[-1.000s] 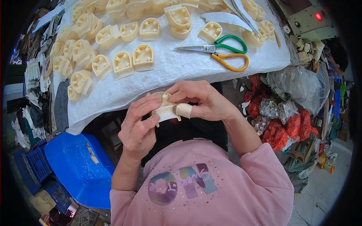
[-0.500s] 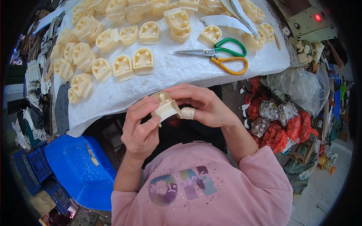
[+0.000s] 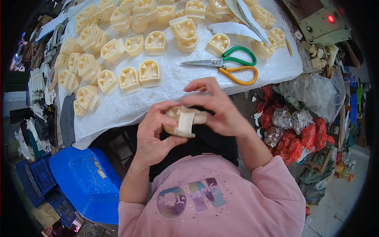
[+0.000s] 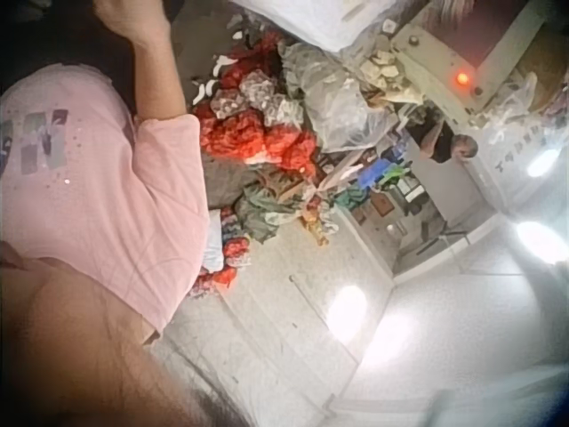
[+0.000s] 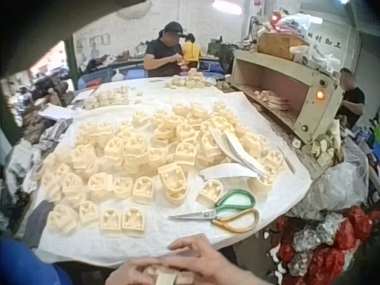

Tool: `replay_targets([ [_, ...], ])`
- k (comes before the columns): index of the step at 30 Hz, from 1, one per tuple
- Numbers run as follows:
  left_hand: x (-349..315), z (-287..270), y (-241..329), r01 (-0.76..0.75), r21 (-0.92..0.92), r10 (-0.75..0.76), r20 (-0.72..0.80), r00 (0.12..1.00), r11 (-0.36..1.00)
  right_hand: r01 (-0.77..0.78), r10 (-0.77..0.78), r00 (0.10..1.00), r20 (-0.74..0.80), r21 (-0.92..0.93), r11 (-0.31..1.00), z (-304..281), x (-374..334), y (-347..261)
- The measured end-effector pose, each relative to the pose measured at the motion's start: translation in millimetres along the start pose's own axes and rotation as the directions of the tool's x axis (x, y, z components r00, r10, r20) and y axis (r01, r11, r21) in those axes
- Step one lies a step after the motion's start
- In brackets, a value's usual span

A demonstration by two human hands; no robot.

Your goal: The recorder is assembling small plastic and foam components for shoes, dipping pieces in a blue container of liquid (likely adhesive or solvent) and pressing them together.

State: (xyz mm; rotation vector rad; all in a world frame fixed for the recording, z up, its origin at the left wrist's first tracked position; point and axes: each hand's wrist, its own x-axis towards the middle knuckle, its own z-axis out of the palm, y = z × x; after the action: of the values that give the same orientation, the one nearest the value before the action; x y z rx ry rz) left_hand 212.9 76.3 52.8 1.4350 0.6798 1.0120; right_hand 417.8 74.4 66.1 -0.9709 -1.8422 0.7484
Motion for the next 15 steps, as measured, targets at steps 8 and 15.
replay_targets([
  [8, 9.9, -11.3, 0.3, -0.109, 0.411, 0.119, 0.0, 0.993, 0.905, -0.188, 0.198, 0.975, -0.101, -0.847, 0.498, -80.8, -11.1, 41.3],
  [15, 7.9, -11.5, 3.2, -0.121, 0.613, 0.203, -0.066, 0.977, 0.781, -0.224, 0.177, 0.974, -0.141, -0.704, 0.674, -81.2, -14.7, 23.6],
])
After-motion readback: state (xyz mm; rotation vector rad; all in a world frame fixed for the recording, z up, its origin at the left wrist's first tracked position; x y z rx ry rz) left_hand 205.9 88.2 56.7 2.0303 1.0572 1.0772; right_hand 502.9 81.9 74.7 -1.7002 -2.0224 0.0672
